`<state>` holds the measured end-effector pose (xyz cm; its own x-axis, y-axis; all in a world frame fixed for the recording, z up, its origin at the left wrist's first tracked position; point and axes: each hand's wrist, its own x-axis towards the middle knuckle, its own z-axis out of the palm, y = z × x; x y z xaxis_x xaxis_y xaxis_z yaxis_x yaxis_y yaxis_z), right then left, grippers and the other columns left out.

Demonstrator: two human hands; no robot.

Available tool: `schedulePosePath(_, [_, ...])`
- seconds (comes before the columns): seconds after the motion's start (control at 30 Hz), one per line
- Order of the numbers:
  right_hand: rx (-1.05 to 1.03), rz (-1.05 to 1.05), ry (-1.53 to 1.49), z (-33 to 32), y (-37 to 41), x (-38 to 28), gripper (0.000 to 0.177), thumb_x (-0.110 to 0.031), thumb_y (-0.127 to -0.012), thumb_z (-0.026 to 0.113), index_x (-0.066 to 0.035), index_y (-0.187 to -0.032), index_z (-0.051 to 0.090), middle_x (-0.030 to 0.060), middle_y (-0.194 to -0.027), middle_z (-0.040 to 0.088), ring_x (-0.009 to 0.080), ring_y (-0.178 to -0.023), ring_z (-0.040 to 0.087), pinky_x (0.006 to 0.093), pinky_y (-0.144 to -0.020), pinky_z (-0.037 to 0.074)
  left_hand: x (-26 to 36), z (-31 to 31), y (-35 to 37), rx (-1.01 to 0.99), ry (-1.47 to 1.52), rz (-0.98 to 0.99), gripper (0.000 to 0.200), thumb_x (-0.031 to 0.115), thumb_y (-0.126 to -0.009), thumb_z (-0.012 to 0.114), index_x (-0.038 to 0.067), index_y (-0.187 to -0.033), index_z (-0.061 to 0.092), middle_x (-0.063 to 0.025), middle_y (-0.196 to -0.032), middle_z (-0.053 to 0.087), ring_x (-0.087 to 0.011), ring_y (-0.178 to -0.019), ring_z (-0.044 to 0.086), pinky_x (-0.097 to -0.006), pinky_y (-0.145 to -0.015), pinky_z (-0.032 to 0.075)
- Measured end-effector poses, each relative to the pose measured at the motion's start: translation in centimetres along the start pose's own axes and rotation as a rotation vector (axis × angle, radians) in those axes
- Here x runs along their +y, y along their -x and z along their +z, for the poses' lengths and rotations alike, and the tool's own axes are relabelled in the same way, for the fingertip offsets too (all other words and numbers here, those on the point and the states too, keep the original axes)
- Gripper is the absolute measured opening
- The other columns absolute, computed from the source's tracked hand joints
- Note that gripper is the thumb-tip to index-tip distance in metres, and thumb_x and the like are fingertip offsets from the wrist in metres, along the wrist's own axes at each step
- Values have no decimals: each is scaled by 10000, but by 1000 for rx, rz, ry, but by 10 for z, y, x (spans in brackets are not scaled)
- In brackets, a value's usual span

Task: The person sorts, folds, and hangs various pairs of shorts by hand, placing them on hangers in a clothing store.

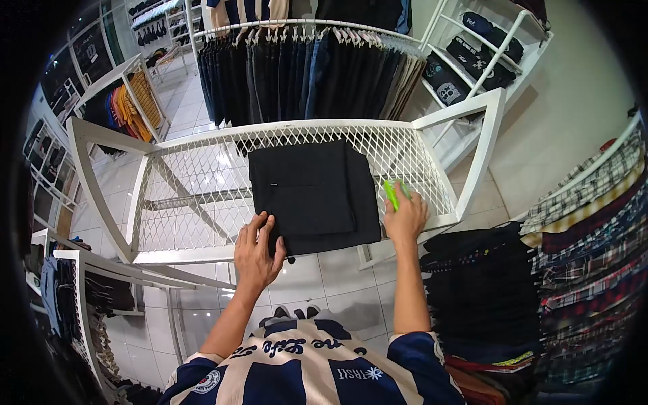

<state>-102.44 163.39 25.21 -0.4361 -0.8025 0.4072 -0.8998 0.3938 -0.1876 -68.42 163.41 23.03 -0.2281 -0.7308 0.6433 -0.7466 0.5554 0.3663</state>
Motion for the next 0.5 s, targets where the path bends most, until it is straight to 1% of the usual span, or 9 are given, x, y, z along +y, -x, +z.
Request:
schedulePosePath(0.03, [13, -6, -3, -12, 1, -12, 564, -335, -889, 781, -246, -1430, 650, 140, -1276, 610, 355, -1139, 577, 493, -969, 430, -1, 2, -4, 14, -2, 3, 466, 196, -889, 689, 22, -1318, 640, -176, -1349, 615, -386, -1192, 603, -483, -1016, 485])
schedulePosePath(0.1, [38, -92, -393, -36, 31, -45, 578, -328, -879, 794, -244, -1432, 648, 132, -1269, 611, 354, -1153, 575, 499, -980, 429, -2, 2, -1, -15, 19, -15, 471, 194, -889, 693, 24, -1325, 635, -177, -1347, 614, -391, -1187, 601, -484, -1012, 483])
schedulePosePath(0.13, [53, -266, -431, -42, 49, -65, 583, -321, -873, 804, -260, -1432, 651, 111, -1241, 619, 327, -1126, 581, 470, -960, 423, -2, 1, 2, -26, 17, -18, 471, 194, -889, 693, 24, -1325, 635, -177, -1347, 614, -391, -1187, 601, -484, -1012, 483])
schedulePosePath(0.2, [-99, -445, -407, -60, 81, -100, 569, -326, -864, 811, -279, -1413, 667, 81, -1244, 613, 288, -1077, 583, 431, -921, 393, -3, 0, -1, -16, 2, 12, 478, 206, -894, 696, 25, -1332, 630, -176, -1347, 613, -399, -1184, 600, -484, -1015, 481])
schedulePosePath(0.27, [-144, -425, -357, -41, 86, -87, 572, -320, -860, 808, -284, -1413, 667, 93, -1256, 614, 297, -1112, 584, 450, -949, 395, -4, 1, 1, -28, 13, 13, 478, 209, -897, 697, 25, -1332, 630, -176, -1346, 613, -401, -1185, 599, -486, -1017, 479])
schedulePosePath(0.33, [3, -245, -218, -26, 66, -53, 567, -318, -865, 800, -284, -1415, 665, 109, -1261, 615, 313, -1146, 586, 482, -999, 392, -4, 1, -2, -31, 31, 2, 477, 213, -899, 698, 26, -1333, 630, -176, -1346, 613, -402, -1187, 598, -487, -1020, 477])
schedulePosePath(0.4, [29, -32, -17, -7, 43, -5, 567, -301, -868, 798, -266, -1418, 662, 125, -1262, 614, 336, -1173, 585, 508, -1028, 399, -2, -1, 0, 2, 18, 26, 473, 216, -902, 699, 25, -1330, 632, -175, -1344, 613, -401, -1186, 597, -487, -1021, 476])
schedulePosePath(0.43, [32, -30, -15, -11, 44, -6, 567, -301, -868, 798, -266, -1418, 662, 125, -1262, 614, 336, -1173, 585, 508, -1028, 399, -2, 0, 1, -20, 34, -19, 482, 263, -900, 715, 34, -1320, 655, -176, -1342, 626, -388, -1237, 607, -507, -1073, 462])
schedulePosePath(0.5, [60, 51, -231, -28, 35, -9, 549, -297, -871, 802, -243, -1402, 674, 126, -1256, 621, 341, -1171, 585, 510, -1017, 416, -5, 3, -2, -11, 44, -16, 486, 266, -900, 716, 34, -1322, 653, -177, -1343, 626, -391, -1238, 606, -511, -1072, 462])
